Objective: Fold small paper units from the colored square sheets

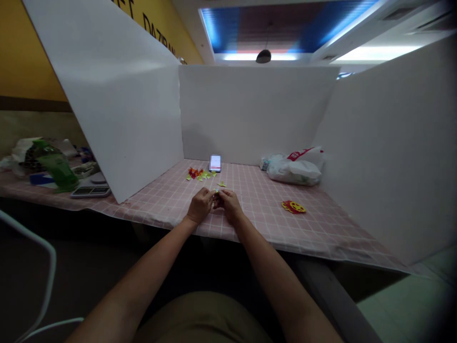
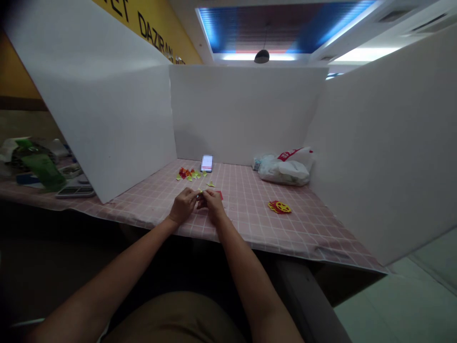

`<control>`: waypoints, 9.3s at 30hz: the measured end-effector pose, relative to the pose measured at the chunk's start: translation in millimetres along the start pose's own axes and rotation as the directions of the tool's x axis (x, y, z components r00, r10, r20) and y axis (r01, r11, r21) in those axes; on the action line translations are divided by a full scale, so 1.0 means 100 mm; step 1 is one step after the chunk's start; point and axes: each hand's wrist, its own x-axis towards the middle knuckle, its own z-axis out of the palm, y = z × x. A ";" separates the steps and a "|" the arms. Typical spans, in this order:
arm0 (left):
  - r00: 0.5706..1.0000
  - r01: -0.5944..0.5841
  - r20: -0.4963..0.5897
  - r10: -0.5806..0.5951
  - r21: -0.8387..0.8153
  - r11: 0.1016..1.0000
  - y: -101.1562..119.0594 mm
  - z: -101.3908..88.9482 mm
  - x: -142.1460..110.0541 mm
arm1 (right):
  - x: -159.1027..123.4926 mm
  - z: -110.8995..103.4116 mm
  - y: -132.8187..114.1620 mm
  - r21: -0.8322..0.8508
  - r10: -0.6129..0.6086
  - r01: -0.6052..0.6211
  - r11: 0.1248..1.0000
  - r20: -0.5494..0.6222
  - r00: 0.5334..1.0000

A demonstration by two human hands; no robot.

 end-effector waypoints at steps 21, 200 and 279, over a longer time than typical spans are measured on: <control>0.925 0.341 0.050 -0.376 -0.543 0.768 -0.12 -0.06 0.04 | -0.04 0.04 -0.06 -0.124 -0.065 0.060 0.990 -0.029 0.997; 0.852 0.520 0.392 -0.348 -0.710 0.474 -0.06 -0.09 0.07 | -0.04 0.02 -0.04 -0.466 -0.247 0.197 0.863 -0.049 0.968; 0.849 0.521 0.373 -0.374 -0.707 0.478 -0.16 -0.04 0.03 | -0.07 0.06 0.01 -0.269 -0.052 0.066 0.961 0.059 0.997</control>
